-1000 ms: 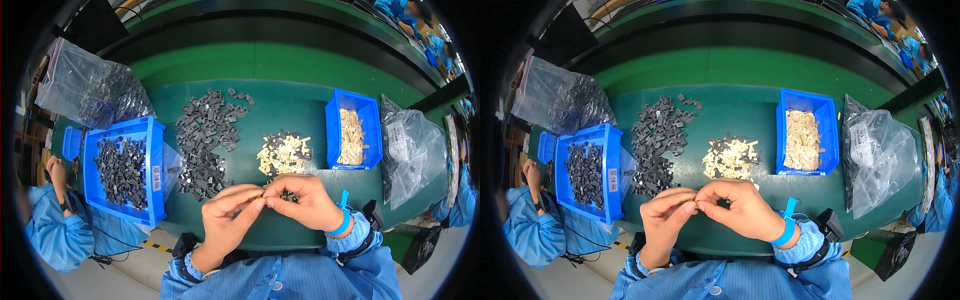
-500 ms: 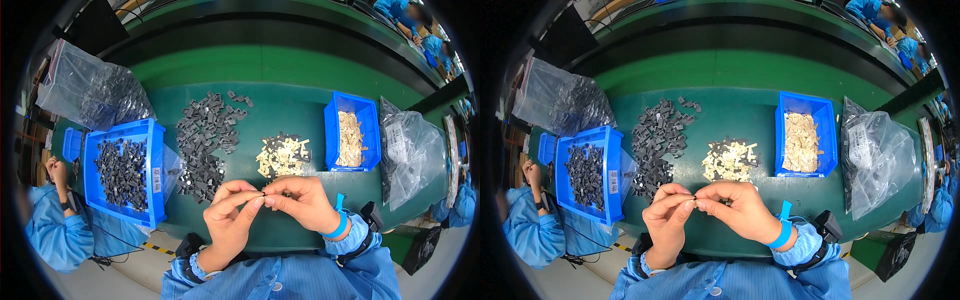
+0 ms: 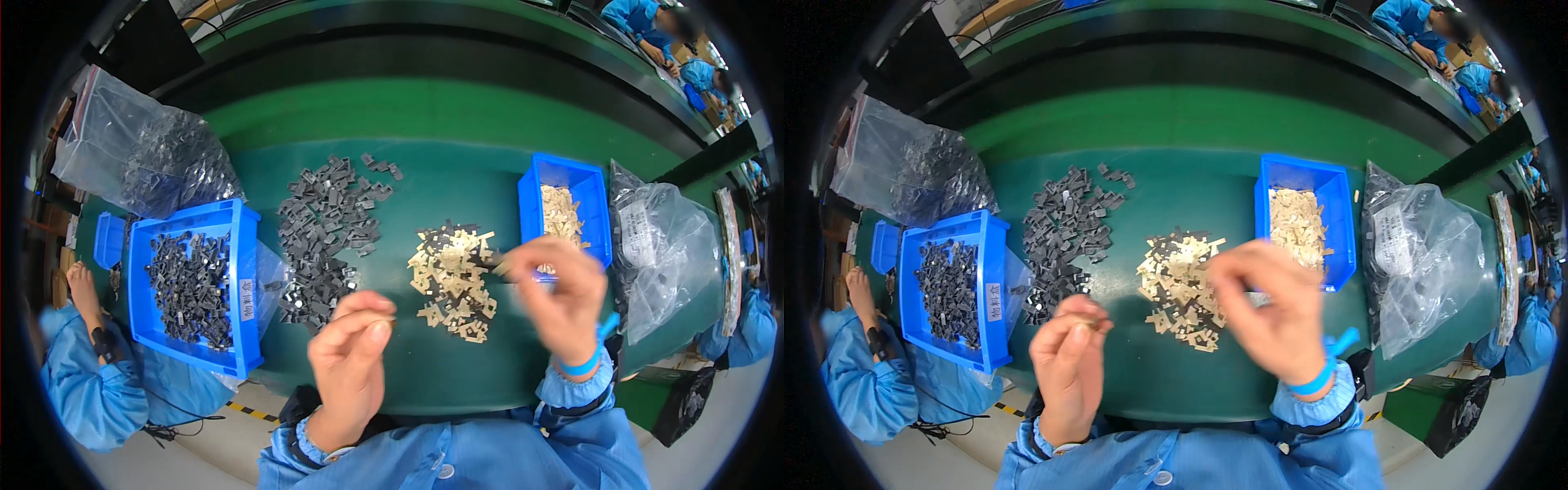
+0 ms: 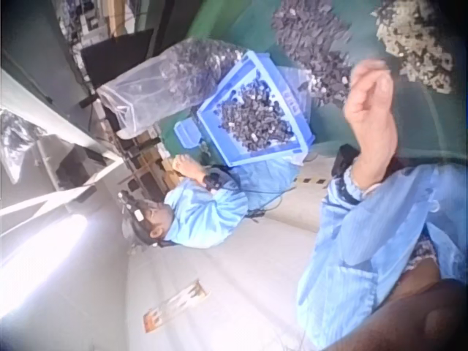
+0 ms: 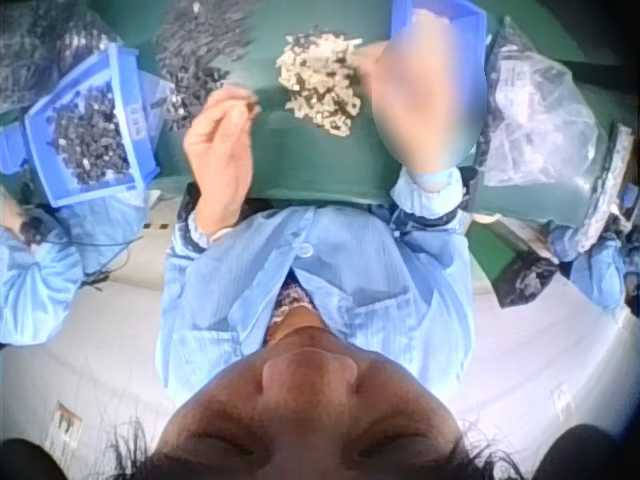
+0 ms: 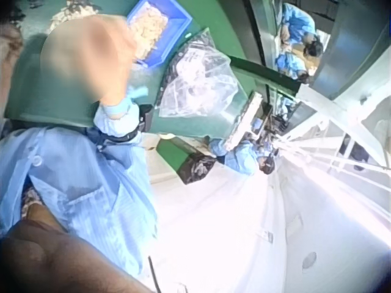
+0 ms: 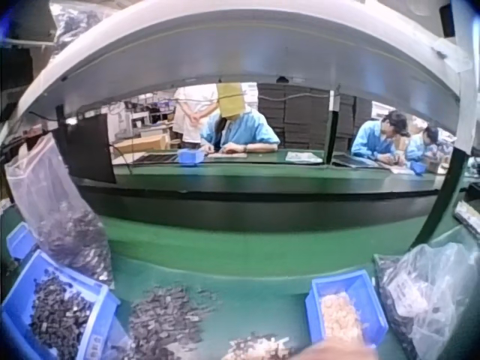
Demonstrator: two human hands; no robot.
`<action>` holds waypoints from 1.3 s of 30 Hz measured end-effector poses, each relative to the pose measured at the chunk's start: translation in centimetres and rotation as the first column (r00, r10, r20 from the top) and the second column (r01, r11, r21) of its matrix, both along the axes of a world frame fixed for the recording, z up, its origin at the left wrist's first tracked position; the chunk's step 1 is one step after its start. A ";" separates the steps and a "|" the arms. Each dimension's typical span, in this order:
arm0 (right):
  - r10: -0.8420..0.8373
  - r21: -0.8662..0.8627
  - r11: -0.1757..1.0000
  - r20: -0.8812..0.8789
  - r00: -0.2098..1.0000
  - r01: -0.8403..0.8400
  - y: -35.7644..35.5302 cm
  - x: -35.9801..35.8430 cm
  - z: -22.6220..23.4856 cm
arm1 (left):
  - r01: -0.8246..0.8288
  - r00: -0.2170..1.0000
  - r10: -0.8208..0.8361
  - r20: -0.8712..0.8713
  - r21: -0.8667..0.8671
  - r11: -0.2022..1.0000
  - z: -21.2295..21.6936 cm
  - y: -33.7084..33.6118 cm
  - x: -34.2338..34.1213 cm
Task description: Sorting and assembling small black and tan plastic components on a workbench.
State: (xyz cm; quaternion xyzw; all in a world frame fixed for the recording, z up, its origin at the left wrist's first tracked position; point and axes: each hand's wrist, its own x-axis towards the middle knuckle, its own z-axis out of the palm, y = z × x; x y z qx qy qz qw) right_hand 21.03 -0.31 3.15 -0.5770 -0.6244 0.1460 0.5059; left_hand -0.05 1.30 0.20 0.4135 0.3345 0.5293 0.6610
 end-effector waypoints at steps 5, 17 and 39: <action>-0.406 0.006 0.877 0.545 0.734 0.481 -1.5 5.8 0.6 | -0.065 0.885 0.269 -0.380 0.472 0.879 1.1 0.3 -0.7; 0.144 -0.150 0.975 -0.135 0.980 -0.164 -1.3 1.1 1.5 | 0.343 0.608 0.652 -0.452 0.891 0.297 1.0 -1.0 -0.8; 0.145 -0.242 0.934 -0.417 0.897 -0.263 -0.3 -2.1 -1.5 | 0.432 0.300 0.600 -0.742 0.666 0.608 -1.1 2.0 -2.8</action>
